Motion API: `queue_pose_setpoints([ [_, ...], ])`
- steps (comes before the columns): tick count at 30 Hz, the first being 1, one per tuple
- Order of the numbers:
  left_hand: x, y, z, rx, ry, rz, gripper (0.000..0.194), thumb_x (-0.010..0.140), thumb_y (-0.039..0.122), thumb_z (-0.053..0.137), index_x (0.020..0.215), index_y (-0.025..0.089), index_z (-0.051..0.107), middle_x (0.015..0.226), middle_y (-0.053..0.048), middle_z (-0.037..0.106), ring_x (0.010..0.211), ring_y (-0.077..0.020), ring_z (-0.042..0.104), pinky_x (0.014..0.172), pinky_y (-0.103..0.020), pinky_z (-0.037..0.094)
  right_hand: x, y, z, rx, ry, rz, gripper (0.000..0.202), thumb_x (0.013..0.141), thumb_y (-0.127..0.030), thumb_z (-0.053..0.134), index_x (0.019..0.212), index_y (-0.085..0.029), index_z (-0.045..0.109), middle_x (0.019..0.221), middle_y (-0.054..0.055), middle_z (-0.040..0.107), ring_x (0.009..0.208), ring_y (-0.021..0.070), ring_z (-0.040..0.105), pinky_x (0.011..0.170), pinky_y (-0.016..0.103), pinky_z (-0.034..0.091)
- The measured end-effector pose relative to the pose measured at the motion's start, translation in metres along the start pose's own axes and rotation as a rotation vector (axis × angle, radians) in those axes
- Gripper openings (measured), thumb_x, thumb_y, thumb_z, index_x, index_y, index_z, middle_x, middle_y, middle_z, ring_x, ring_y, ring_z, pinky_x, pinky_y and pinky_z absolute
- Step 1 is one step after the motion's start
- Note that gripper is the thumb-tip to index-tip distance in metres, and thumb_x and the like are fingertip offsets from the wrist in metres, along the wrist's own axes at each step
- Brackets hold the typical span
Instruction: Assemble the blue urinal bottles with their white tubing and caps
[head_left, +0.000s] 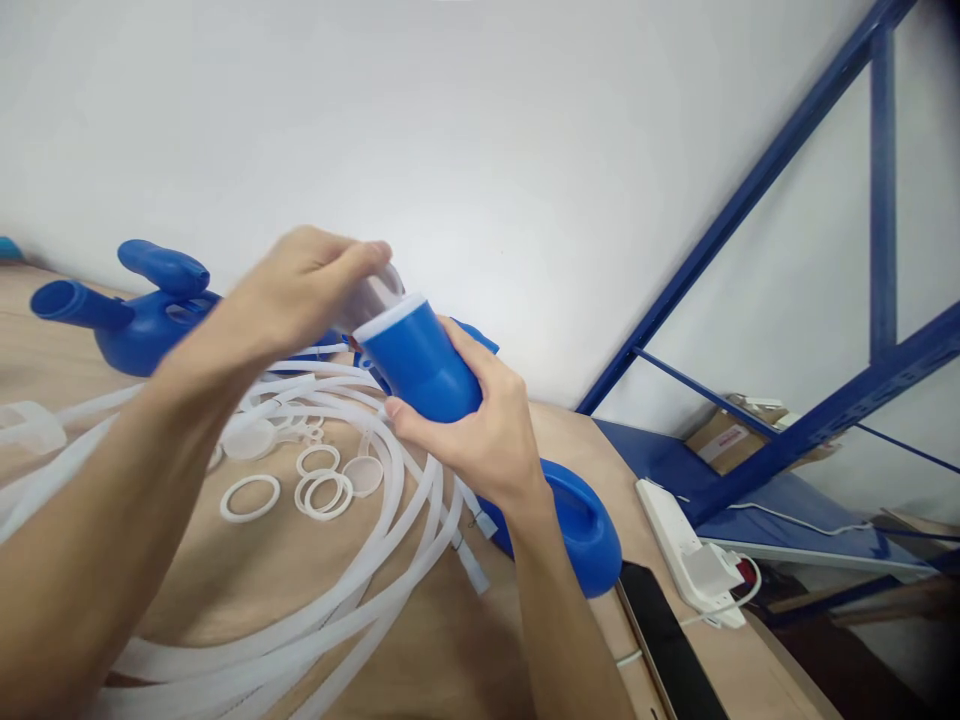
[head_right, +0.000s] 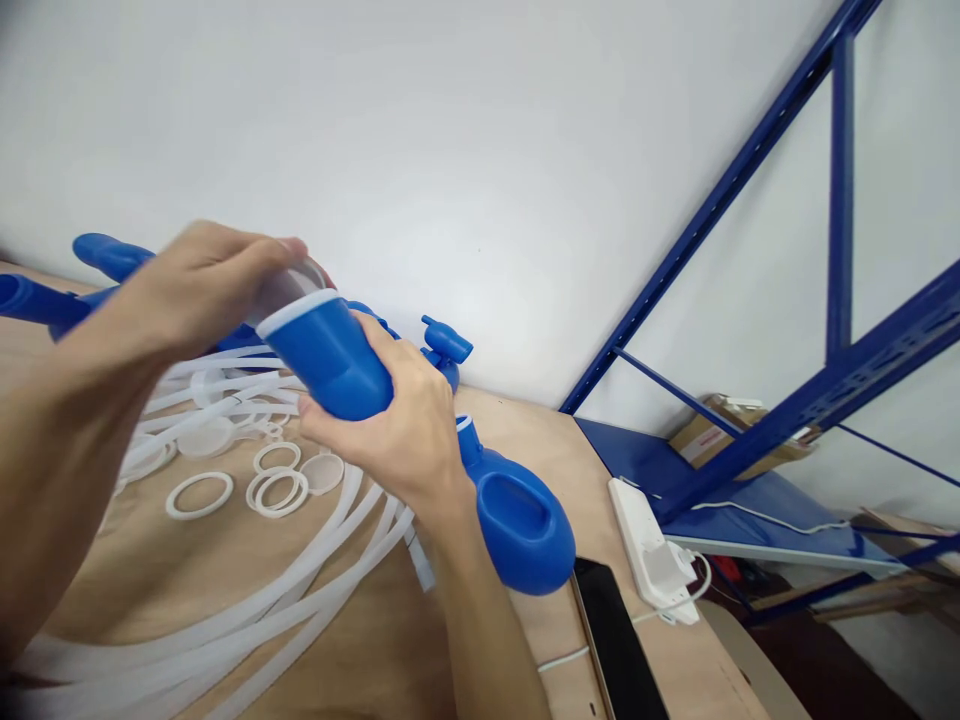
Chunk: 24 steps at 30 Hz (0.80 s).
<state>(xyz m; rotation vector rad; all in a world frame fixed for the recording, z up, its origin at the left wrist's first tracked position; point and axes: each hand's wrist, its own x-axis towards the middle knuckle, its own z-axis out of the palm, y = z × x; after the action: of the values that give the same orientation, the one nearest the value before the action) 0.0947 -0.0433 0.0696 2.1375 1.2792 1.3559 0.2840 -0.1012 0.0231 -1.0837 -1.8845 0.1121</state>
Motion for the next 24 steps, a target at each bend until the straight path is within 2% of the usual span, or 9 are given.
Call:
queue_pose_setpoints([
  [3, 0.004, -0.016, -0.021, 0.053, -0.082, -0.009, 0.057, 0.097, 0.062, 0.049, 0.106, 0.014, 0.077, 0.1, -0.007, 0.078, 0.089, -0.0218, 0.067, 0.077, -0.029, 0.051, 0.007, -0.004, 0.006, -0.004, -0.061, 0.067, 0.065, 0.079, -0.045, 0.081, 0.14, -0.03, 0.061, 0.131, 0.004, 0.072, 0.119, 0.0315, 0.068, 0.106, 0.05, 0.055],
  [5, 0.005, -0.029, -0.032, 0.153, -0.134, -0.013, 0.064, 0.094, 0.072, 0.052, 0.131, 0.023, 0.071, 0.114, -0.006, 0.077, 0.099, -0.0256, 0.068, 0.086, -0.034, 0.052, 0.014, 0.002, 0.008, -0.004, -0.146, 0.089, 0.065, 0.08, -0.05, 0.081, 0.139, -0.031, 0.061, 0.136, 0.004, 0.07, 0.125, 0.0337, 0.065, 0.109, 0.054, 0.051],
  [8, 0.009, -0.045, -0.04, 0.26, -0.105, 0.011, 0.069, 0.093, 0.06, 0.06, 0.154, 0.031, 0.049, 0.131, -0.008, 0.071, 0.109, -0.029, 0.069, 0.091, -0.04, 0.053, 0.025, 0.022, 0.009, 0.068, -0.23, 0.165, 0.074, 0.077, -0.054, 0.083, 0.142, -0.031, 0.055, 0.138, 0.007, 0.067, 0.128, 0.0335, 0.064, 0.111, 0.054, 0.049],
  [11, 0.014, -0.056, -0.038, 0.326, -0.143, 0.077, 0.057, 0.095, 0.048, 0.055, 0.146, 0.023, 0.057, 0.131, -0.01, 0.071, 0.111, -0.0283, 0.069, 0.095, -0.04, 0.053, 0.031, 0.042, 0.009, 0.193, -0.196, 0.284, 0.072, 0.074, -0.058, 0.085, 0.132, -0.028, 0.056, 0.125, 0.008, 0.071, 0.113, 0.0302, 0.07, 0.101, 0.05, 0.055],
  [14, 0.017, -0.059, -0.03, 0.311, -0.277, 0.066, 0.057, 0.095, 0.063, 0.051, 0.135, 0.025, 0.068, 0.13, -0.006, 0.073, 0.117, -0.029, 0.067, 0.098, -0.037, 0.052, 0.033, 0.055, 0.011, 0.351, -0.15, 0.323, 0.063, 0.075, -0.059, 0.083, 0.123, -0.026, 0.058, 0.112, 0.005, 0.072, 0.099, 0.0255, 0.071, 0.091, 0.043, 0.059],
  [16, 0.018, -0.057, -0.025, 0.329, -0.36, 0.087, 0.067, 0.088, 0.073, 0.054, 0.134, 0.026, 0.07, 0.138, -0.005, 0.069, 0.125, -0.0322, 0.063, 0.103, -0.038, 0.05, 0.035, 0.06, 0.013, 0.391, -0.126, 0.335, 0.06, 0.077, -0.059, 0.082, 0.122, -0.025, 0.06, 0.11, 0.006, 0.072, 0.097, 0.0246, 0.07, 0.088, 0.041, 0.059],
  [18, 0.018, -0.053, -0.02, 0.37, -0.427, 0.115, 0.073, 0.082, 0.076, 0.06, 0.132, 0.024, 0.072, 0.143, -0.007, 0.066, 0.129, -0.0352, 0.061, 0.107, -0.039, 0.047, 0.036, 0.063, 0.015, 0.381, -0.085, 0.342, 0.058, 0.078, -0.059, 0.079, 0.12, -0.024, 0.063, 0.114, 0.007, 0.071, 0.1, 0.0252, 0.069, 0.089, 0.041, 0.059],
  [21, 0.019, -0.047, -0.014, 0.389, -0.488, 0.1, 0.072, 0.079, 0.074, 0.063, 0.127, 0.022, 0.075, 0.13, -0.008, 0.073, 0.118, -0.0349, 0.066, 0.101, -0.039, 0.048, 0.038, 0.066, 0.018, 0.388, -0.055, 0.349, 0.055, 0.079, -0.059, 0.078, 0.119, -0.023, 0.065, 0.116, 0.007, 0.071, 0.104, 0.0258, 0.069, 0.091, 0.041, 0.059],
  [24, 0.021, -0.045, -0.009, 0.343, -0.478, 0.097, 0.063, 0.081, 0.071, 0.06, 0.115, 0.022, 0.08, 0.113, -0.007, 0.079, 0.104, -0.0314, 0.07, 0.09, -0.035, 0.05, 0.038, 0.066, 0.021, 0.41, -0.035, 0.352, 0.057, 0.079, -0.061, 0.078, 0.119, -0.023, 0.064, 0.11, 0.007, 0.072, 0.099, 0.0251, 0.07, 0.089, 0.04, 0.059],
])
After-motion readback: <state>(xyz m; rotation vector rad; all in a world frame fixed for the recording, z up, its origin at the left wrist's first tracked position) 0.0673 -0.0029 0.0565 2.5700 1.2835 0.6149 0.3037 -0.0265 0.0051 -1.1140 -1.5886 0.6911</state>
